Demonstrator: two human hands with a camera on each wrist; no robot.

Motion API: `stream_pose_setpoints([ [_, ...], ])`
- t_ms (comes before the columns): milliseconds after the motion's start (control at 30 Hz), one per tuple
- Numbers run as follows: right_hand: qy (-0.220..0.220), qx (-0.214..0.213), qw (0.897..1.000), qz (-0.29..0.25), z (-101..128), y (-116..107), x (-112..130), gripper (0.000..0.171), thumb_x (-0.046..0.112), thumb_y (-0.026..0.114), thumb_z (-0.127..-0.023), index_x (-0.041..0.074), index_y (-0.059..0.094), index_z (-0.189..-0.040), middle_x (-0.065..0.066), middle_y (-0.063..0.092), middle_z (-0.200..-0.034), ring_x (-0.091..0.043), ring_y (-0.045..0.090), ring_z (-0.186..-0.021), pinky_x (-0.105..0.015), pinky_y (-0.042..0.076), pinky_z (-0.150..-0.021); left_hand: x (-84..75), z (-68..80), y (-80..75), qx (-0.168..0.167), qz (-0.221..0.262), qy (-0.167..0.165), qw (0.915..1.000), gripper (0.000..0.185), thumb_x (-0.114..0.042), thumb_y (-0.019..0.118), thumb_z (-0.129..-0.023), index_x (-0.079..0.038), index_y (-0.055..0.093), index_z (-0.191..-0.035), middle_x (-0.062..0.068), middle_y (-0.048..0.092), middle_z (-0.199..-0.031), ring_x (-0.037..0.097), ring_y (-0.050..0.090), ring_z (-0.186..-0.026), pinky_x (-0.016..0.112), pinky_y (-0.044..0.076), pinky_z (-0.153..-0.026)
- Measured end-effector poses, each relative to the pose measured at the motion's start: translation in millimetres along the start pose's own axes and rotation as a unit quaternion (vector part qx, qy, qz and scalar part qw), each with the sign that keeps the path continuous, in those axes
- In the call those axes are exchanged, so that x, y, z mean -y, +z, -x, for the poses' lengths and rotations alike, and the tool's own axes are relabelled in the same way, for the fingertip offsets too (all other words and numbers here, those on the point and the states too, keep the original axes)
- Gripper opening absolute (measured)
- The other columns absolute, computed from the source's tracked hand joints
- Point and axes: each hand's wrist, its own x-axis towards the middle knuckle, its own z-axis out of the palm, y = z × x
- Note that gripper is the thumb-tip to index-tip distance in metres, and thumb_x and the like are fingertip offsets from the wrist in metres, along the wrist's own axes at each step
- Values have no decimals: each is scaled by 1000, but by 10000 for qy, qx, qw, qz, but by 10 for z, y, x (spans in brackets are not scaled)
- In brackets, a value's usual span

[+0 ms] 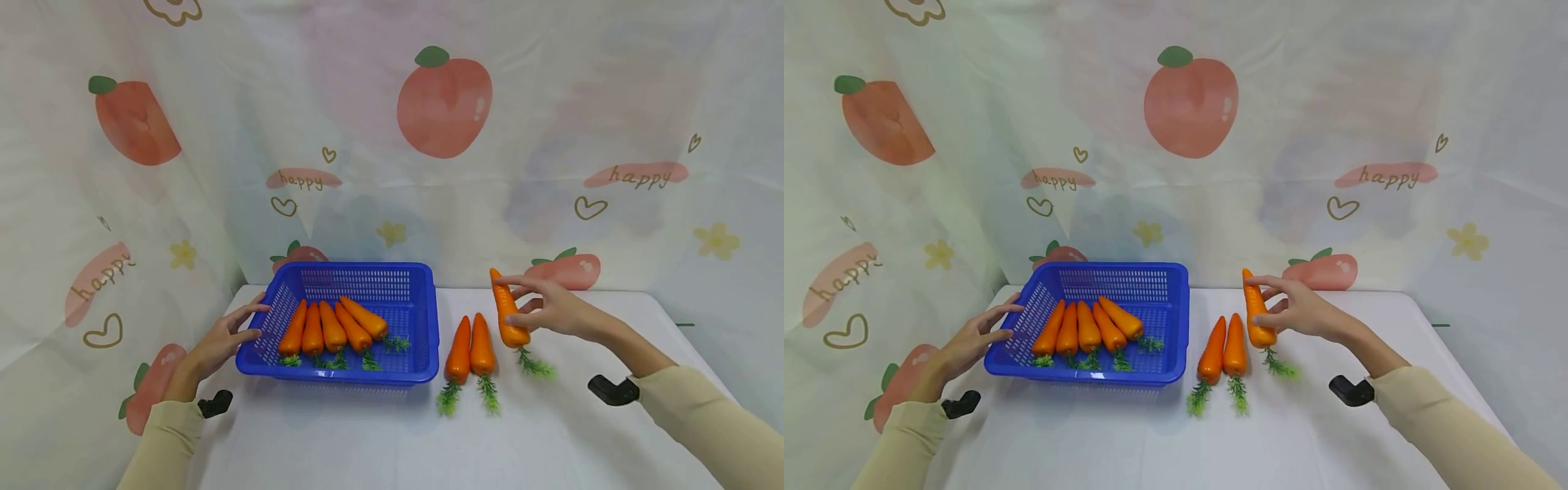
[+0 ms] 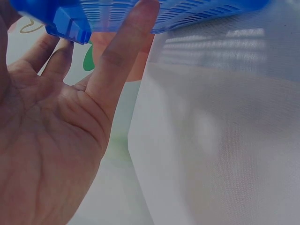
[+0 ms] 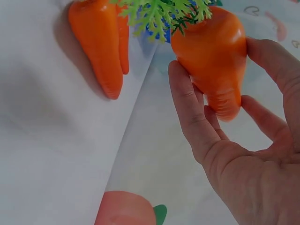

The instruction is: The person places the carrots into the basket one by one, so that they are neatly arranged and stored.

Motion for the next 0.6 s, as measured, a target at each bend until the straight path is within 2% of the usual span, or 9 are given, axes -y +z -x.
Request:
stream_pose_setpoints([
  [200,45,82,9998,195,-109,8,106,76,28,79,-92,14,42,-157,-28,52,-140,-36,66,-111,-45,61,-83,7,-4,-2,-18,-36,14,10000,53,-16,59,-104,-8,42,-154,1,5,-174,48,7,-155,67,44,-104],
  [367,-8,252,9994,232,-259,9,232,73,28,79,-92,18,44,-156,-25,51,-141,-35,65,-110,-43,60,-83,-14,-1,3,-2,-70,14,10000,54,-17,60,-103,-8,42,-154,2,5,-174,49,5,-154,68,44,-103],
  [600,-98,553,9981,239,-570,70,474,74,26,78,-92,15,43,-156,-26,50,-141,-33,68,-107,-41,62,-79,-34,4,-1,-18,-108,34,9999,53,-17,60,-104,-9,43,-153,2,5,-174,49,4,-155,70,42,-104],
])
